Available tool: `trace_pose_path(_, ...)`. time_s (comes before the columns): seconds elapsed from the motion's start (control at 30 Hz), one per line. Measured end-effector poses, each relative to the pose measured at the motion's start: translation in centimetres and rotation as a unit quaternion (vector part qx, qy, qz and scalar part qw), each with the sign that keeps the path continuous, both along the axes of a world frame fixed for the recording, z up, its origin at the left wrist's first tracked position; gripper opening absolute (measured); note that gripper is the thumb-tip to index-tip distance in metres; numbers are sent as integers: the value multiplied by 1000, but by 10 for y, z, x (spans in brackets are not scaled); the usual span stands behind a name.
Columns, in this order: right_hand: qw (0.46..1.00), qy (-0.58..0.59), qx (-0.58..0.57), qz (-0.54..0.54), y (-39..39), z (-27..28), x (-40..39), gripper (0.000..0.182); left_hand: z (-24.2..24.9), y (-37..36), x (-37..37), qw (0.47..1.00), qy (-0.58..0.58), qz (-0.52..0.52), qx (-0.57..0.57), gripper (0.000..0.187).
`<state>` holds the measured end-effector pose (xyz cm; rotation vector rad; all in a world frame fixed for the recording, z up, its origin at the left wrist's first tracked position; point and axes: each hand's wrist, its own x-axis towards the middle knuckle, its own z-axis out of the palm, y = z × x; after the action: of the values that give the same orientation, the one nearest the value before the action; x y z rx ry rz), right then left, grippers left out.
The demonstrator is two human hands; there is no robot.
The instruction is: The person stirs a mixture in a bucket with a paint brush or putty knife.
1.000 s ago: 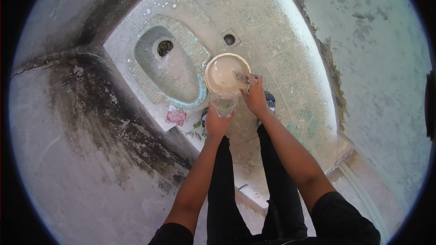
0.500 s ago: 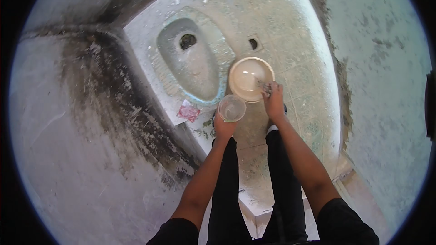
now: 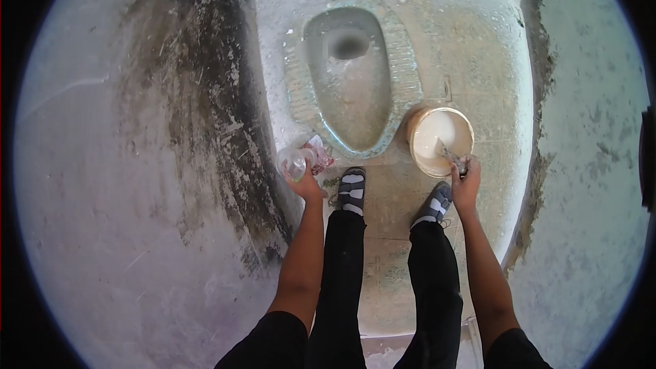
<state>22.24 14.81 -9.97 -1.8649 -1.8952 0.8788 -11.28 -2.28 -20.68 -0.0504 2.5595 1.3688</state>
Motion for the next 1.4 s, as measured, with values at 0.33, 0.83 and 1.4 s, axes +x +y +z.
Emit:
trace_pose_path(0.33,997,-16,71,23,-2,-7,-6,26,4,40,-51,989,-68,-2,135,69)
trace_pose_path(0.83,998,-31,58,-2,-1,-7,-6,23,-75,-25,-32,916,-279,276,81,26)
trace_pose_path(1.4,995,-68,-39,53,-3,27,-23,38,-6,1,15,945,-312,86,37,43)
